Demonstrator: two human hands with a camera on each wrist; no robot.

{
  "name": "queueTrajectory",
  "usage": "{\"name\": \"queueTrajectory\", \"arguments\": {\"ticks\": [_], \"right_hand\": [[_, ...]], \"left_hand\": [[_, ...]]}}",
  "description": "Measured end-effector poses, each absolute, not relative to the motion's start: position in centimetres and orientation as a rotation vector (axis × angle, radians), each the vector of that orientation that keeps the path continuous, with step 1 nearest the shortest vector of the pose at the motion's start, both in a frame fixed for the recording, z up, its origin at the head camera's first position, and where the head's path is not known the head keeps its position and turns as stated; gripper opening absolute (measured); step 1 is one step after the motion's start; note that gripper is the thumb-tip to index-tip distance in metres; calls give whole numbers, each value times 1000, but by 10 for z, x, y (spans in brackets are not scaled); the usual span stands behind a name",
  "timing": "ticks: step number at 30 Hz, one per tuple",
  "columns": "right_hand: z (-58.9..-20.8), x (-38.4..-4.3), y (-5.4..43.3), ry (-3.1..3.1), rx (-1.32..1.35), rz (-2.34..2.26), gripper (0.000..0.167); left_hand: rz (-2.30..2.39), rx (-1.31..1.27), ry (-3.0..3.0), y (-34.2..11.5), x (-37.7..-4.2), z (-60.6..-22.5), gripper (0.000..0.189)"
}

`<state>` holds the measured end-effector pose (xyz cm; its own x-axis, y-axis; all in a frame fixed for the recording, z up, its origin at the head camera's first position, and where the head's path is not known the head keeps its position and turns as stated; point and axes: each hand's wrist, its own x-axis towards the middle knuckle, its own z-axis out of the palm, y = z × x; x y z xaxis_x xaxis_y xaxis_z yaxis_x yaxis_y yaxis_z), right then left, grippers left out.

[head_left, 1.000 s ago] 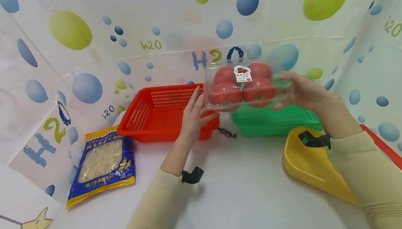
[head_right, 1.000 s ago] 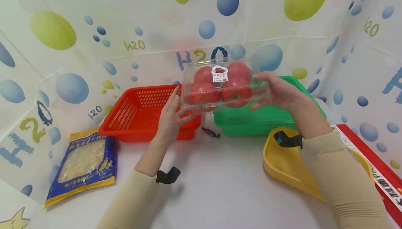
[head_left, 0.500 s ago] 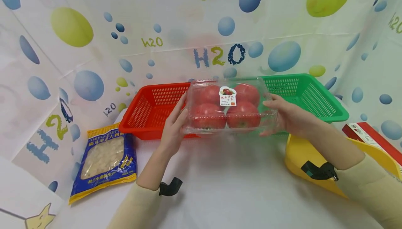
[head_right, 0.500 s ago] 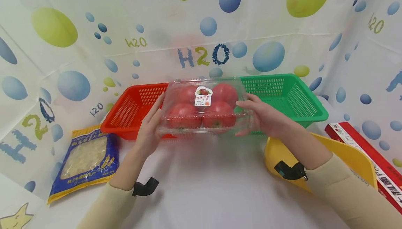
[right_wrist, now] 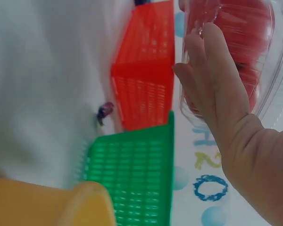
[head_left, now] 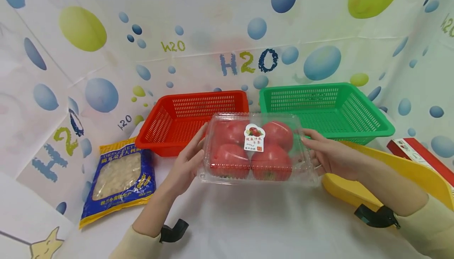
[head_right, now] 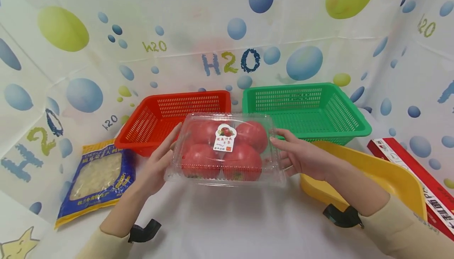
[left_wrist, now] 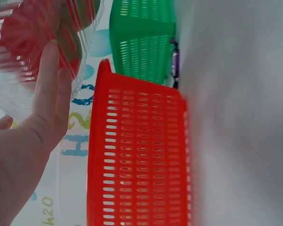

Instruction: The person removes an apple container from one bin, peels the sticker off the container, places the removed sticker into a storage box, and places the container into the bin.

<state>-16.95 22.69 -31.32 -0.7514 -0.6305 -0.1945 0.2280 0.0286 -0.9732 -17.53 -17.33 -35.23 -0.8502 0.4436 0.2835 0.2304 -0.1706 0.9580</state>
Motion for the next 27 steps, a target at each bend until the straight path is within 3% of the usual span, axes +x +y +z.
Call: {"name": "queueTrajectory", "arguments": {"ticks": [14,27], "right_hand": [[-343,-140,229,1607,-206,-1871,78],[-365,-144,219,1679,-50,-1834,83]], "left_hand": [[1916,740,1875,-185,-147,-372,80],[1864,518,1721,-184,-157,-401,80]]}}
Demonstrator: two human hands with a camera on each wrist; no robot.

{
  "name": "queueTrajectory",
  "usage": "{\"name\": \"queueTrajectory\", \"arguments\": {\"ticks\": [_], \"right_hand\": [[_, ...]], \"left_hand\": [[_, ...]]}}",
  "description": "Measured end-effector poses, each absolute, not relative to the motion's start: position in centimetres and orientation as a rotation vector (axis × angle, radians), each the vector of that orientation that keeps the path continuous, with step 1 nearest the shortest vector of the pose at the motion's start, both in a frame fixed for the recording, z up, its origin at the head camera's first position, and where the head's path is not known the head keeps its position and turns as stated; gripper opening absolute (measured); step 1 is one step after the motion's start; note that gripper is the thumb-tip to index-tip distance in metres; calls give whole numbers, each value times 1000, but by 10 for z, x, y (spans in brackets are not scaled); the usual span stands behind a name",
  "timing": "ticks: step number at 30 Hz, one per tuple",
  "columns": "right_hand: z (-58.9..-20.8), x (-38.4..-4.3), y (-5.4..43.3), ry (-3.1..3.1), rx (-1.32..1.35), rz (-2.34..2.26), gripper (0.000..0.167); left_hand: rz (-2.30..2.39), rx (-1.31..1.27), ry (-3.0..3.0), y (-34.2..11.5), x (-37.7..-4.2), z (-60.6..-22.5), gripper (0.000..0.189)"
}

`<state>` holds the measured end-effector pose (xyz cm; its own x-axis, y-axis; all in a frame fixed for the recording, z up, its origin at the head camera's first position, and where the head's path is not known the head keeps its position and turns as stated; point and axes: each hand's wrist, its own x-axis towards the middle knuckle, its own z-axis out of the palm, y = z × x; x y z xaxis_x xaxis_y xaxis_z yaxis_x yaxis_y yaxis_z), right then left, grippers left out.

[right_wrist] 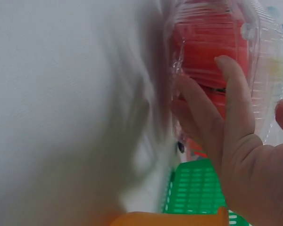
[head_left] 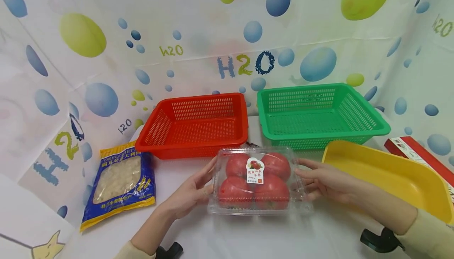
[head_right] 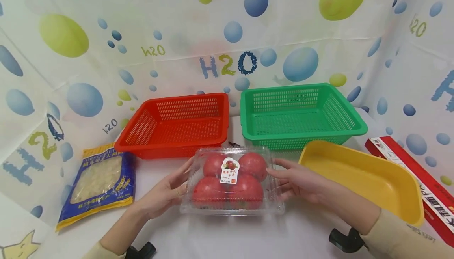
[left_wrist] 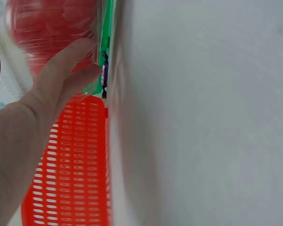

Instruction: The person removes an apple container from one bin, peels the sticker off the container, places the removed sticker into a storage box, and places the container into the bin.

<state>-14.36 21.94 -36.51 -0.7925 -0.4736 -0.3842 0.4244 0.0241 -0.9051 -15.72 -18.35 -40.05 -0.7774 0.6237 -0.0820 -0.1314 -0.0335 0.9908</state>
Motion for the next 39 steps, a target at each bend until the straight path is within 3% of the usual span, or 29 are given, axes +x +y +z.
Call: {"name": "queueTrajectory", "arguments": {"ticks": [19,30,39], "right_hand": [[-364,-153,203,1920,29,-1684,78],[-327,-163,227,2195,-242,-1527,77],[-313,-179,202,2285,-357,-1536,68]], "left_hand": [[1844,497,1745,-184,-170,-410,84],[1866,541,1942,-190,-171,-405,87],[1843,511,2269,-167,-161,-398,76]]}}
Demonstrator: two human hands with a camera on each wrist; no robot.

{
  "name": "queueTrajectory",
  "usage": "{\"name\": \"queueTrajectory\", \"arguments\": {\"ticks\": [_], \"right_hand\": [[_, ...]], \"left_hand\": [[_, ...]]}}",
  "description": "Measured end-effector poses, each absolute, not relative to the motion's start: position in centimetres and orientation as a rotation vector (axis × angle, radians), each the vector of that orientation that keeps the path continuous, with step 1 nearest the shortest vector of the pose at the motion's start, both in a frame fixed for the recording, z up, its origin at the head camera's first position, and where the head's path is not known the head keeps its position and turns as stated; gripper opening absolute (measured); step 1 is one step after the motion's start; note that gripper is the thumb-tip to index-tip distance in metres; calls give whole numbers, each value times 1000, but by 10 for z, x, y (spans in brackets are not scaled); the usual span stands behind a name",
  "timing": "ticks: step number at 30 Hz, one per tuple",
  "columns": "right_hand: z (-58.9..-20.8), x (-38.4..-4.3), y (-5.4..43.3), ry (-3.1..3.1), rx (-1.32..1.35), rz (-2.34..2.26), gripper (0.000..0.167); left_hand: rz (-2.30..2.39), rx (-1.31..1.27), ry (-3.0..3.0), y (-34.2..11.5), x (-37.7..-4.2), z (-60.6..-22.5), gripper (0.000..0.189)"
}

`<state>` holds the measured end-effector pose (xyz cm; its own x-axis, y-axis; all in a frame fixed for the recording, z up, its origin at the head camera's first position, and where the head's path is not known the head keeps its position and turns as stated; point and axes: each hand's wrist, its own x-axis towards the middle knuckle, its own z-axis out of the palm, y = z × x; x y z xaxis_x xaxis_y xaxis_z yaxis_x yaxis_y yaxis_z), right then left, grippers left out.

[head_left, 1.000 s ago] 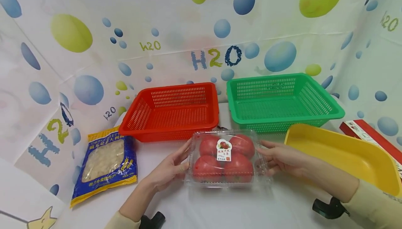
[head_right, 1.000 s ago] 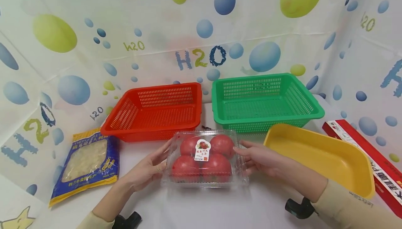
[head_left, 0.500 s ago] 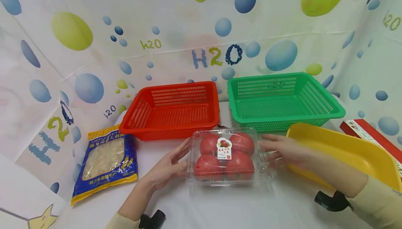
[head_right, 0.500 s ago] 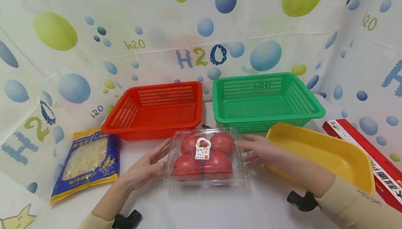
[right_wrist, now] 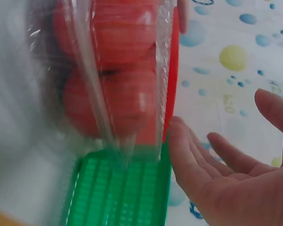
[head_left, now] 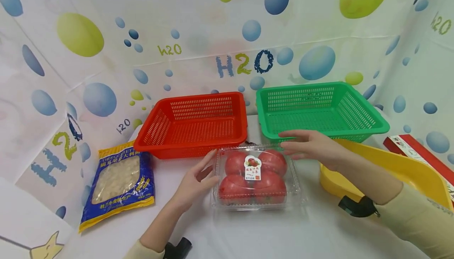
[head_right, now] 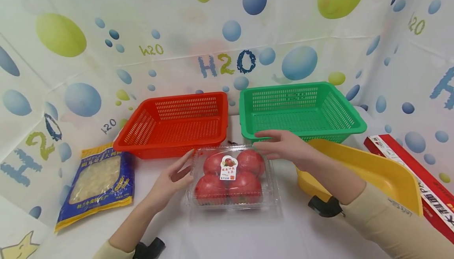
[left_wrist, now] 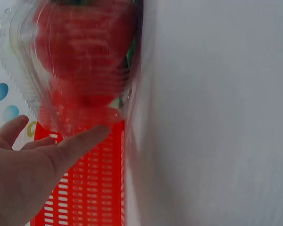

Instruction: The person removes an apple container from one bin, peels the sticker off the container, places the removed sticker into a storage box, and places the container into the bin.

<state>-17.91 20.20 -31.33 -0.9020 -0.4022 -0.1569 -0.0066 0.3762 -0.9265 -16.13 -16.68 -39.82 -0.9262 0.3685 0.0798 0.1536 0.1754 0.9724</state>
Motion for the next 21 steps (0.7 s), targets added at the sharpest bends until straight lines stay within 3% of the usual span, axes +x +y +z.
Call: {"name": "queueTrajectory", "arguments": {"ticks": [12,21], "right_hand": [[-338,-202,148,2422,-486,-1429,54],[-336,-201,126,2567,-580,-1188,54]], "left_hand": [[1799,503,2472,-146,-151,-404,66],[1801,523,2496,-144,-149,-408,60]]}}
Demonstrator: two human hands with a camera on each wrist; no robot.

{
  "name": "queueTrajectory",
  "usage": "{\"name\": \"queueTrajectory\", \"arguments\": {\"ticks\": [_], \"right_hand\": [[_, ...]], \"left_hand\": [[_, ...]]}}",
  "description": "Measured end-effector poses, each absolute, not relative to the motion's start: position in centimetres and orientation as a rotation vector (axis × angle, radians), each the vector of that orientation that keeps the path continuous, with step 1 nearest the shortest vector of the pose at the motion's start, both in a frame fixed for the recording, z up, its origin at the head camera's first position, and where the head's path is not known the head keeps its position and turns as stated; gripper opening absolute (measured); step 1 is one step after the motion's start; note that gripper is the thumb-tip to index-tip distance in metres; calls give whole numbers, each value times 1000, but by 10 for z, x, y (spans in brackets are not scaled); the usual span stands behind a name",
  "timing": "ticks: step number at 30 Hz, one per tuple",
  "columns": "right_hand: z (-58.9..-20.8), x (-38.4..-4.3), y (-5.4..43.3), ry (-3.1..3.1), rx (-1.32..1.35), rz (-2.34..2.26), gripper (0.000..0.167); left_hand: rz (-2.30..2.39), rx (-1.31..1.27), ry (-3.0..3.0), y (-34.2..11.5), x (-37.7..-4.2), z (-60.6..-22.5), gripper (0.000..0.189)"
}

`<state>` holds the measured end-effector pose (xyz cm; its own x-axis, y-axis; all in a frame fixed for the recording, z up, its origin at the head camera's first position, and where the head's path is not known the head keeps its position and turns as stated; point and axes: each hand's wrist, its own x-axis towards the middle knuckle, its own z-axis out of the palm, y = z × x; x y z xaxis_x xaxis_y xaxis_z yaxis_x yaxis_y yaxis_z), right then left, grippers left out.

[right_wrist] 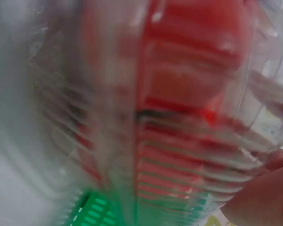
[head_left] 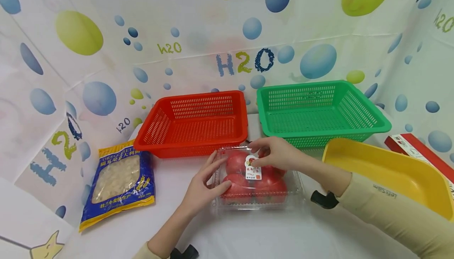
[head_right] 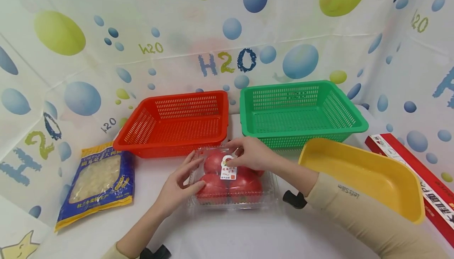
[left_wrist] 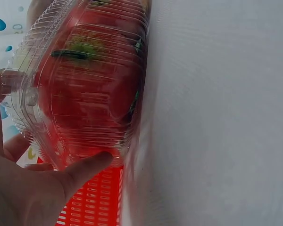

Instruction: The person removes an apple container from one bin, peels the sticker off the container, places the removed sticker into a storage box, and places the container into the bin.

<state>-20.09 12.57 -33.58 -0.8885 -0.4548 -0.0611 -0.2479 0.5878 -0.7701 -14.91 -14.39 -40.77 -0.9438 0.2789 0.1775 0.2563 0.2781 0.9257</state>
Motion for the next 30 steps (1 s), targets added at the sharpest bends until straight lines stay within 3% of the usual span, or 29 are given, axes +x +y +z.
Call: {"name": "queueTrajectory", "arguments": {"ticks": [12,24,30], "right_hand": [[-333,-197,116,2705,-649,-980,40],[-333,-201,108,2791,-695,-855,9],[-332,-202,108,2771,-725,-868,6]], "left_hand": [[1792,534,2495,-143,-149,-406,54],[1790,528,2497,-144,-148,-406,51],[1786,543,2499,-144,-148,-406,51]]}}
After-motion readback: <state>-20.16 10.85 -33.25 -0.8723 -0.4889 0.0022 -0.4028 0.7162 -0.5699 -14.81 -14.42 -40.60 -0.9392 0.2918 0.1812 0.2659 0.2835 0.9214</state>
